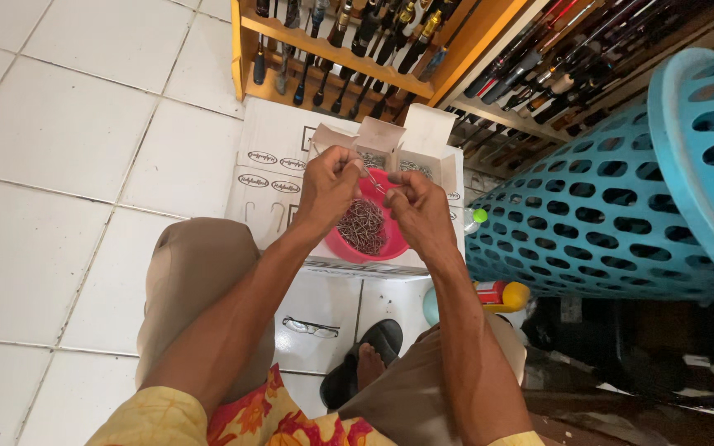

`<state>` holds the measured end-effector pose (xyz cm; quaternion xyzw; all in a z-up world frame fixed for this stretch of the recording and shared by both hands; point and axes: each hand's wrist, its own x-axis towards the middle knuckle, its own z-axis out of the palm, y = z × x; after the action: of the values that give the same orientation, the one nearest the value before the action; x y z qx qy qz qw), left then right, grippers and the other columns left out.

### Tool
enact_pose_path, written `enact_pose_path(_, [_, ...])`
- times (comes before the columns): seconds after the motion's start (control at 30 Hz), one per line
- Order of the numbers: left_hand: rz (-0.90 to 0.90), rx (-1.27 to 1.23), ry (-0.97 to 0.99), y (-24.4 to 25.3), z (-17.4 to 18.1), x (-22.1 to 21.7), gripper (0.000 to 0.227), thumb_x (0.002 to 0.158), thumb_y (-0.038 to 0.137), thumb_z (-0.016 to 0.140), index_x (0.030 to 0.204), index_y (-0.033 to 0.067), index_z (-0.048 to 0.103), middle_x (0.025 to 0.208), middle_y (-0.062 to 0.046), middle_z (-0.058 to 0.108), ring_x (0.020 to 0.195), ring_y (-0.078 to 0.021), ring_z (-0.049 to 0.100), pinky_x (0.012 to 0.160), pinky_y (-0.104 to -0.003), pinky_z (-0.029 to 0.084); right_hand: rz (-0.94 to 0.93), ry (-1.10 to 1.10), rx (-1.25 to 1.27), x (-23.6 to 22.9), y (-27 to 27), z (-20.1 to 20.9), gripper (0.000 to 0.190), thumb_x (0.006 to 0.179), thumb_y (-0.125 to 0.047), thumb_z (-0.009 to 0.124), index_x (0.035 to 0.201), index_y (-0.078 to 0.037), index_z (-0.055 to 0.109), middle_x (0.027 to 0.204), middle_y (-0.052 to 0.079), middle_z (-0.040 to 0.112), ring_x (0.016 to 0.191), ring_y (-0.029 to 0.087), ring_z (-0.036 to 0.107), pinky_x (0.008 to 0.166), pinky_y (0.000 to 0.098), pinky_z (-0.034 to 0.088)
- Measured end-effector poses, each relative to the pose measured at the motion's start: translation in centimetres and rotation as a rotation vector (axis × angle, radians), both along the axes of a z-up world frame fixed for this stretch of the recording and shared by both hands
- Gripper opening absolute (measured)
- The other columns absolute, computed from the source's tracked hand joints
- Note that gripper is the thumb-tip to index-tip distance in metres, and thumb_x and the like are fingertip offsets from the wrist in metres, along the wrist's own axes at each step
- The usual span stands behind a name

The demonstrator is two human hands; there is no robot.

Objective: The person sits on the floor and sorts metal hooks from a pink bowl into a cardboard box with compartments. They pick up hooks by hand, separate them, and place them into the box.

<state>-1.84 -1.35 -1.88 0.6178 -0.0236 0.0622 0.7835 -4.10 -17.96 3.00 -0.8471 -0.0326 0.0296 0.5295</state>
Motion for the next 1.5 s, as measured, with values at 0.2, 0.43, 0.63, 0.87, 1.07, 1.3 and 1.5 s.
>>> enact_pose_path(0.2, [-0.09, 0.038, -0.052, -0.2, 0.7, -1.0, 0.013, 0.099, 0.003, 0.055, 0.103, 0.0001, 0.067, 0.089, -0.017, 0.071, 0.06, -0.0128, 0.065, 0.053, -0.023, 0.054, -0.014, 0.023, -0.059, -1.4, 0.4, 1.9, 0.035, 0.092, -0.01, 0.066, 0.125, 0.002, 0.066, 0.078, 0.012, 0.072, 0.065, 0.014, 0.06, 0.063, 0.0284, 0.049])
enact_pose_path(0.43, [-0.087, 0.021, -0.099, -1.3, -0.5, -0.8, 0.011, 0.095, 0.002, 0.059, 0.098, 0.0005, 0.07, 0.083, -0.011, 0.071, 0.059, -0.0094, 0.066, 0.054, -0.022, 0.052, 0.036, 0.032, -0.188, -1.3, -0.4, 1.0, 0.034, 0.091, -0.009, 0.068, 0.124, -0.001, 0.067, 0.076, 0.013, 0.073, 0.065, 0.016, 0.064, 0.063, 0.0313, 0.051])
enact_pose_path(0.63, [0.009, 0.243, -0.161, -1.8, -2.4, -0.1, 0.013, 0.093, 0.007, 0.064, 0.101, 0.0036, 0.073, 0.082, -0.017, 0.072, 0.066, -0.0257, 0.071, 0.058, -0.038, 0.051, 0.06, 0.039, -0.341, -1.3, -0.6, 1.2, 0.031, 0.094, -0.013, 0.065, 0.123, -0.003, 0.068, 0.081, 0.017, 0.075, 0.073, 0.027, 0.071, 0.07, 0.0415, 0.054])
enact_pose_path(0.87, [-0.024, 0.237, -0.15, -2.2, -2.5, -0.1, 0.013, 0.094, 0.007, 0.065, 0.099, 0.0105, 0.076, 0.079, -0.01, 0.073, 0.062, -0.0189, 0.068, 0.058, -0.033, 0.052, 0.091, 0.024, -0.404, -1.8, 0.2, 2.2, 0.032, 0.095, -0.011, 0.065, 0.126, -0.005, 0.066, 0.084, 0.018, 0.076, 0.081, 0.032, 0.075, 0.074, 0.0445, 0.055])
enact_pose_path(1.07, [-0.013, 0.152, -0.11, -2.1, -2.2, -0.2, 0.014, 0.092, 0.004, 0.064, 0.097, 0.0099, 0.076, 0.078, -0.008, 0.075, 0.056, -0.0142, 0.068, 0.055, -0.028, 0.052, 0.11, 0.032, -0.442, -1.6, 0.1, 1.6, 0.034, 0.093, -0.012, 0.066, 0.126, -0.005, 0.065, 0.081, 0.016, 0.076, 0.081, 0.035, 0.074, 0.077, 0.0489, 0.053])
enact_pose_path(1.3, [0.048, 0.154, -0.084, -2.2, -2.9, 0.1, 0.013, 0.092, 0.005, 0.065, 0.098, 0.0084, 0.076, 0.078, -0.009, 0.074, 0.056, -0.0145, 0.068, 0.054, -0.028, 0.052, 0.176, 0.059, -0.702, -0.9, -0.8, -0.1, 0.034, 0.094, -0.021, 0.063, 0.127, -0.011, 0.065, 0.089, 0.011, 0.078, 0.095, 0.04, 0.073, 0.086, 0.0552, 0.053])
enact_pose_path(1.5, [0.037, 0.086, -0.084, -2.3, -3.3, 0.3, 0.014, 0.094, 0.003, 0.062, 0.099, 0.0052, 0.075, 0.08, -0.01, 0.074, 0.055, -0.0135, 0.07, 0.053, -0.026, 0.055, 0.089, 0.095, -0.412, -0.7, 0.1, -0.9, 0.032, 0.092, -0.033, 0.068, 0.114, -0.011, 0.075, 0.085, 0.013, 0.075, 0.087, 0.032, 0.072, 0.081, 0.0497, 0.051])
